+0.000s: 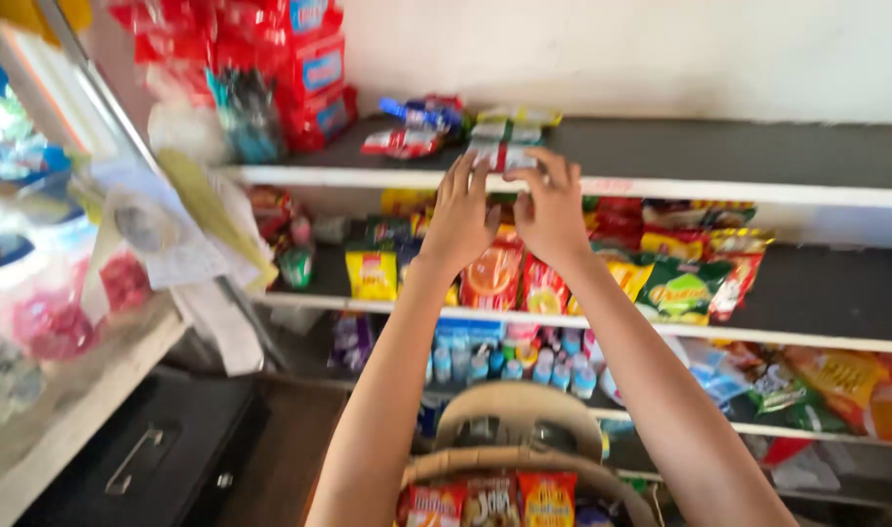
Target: The recorder is picking up various snack and noodle packets from shelves and placing/arranging them into a basket.
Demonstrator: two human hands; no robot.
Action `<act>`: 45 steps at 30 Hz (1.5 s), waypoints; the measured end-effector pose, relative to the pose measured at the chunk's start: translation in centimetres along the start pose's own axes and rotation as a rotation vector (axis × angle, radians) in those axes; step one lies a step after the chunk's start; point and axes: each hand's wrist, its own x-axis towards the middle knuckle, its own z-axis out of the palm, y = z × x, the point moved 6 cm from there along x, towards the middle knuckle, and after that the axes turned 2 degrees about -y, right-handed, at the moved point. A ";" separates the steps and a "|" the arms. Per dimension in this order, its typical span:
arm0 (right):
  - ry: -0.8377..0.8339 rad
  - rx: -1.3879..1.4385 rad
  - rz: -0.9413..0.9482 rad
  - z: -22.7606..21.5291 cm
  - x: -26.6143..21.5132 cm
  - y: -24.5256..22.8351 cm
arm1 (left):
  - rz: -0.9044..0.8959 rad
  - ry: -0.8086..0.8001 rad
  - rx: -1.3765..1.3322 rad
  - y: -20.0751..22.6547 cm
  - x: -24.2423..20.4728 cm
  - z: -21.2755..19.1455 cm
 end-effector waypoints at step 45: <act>-0.197 1.094 1.739 0.5 -54.2 -0.3 | -1.398 0.086 -1.350 12.8 -48.5 23.7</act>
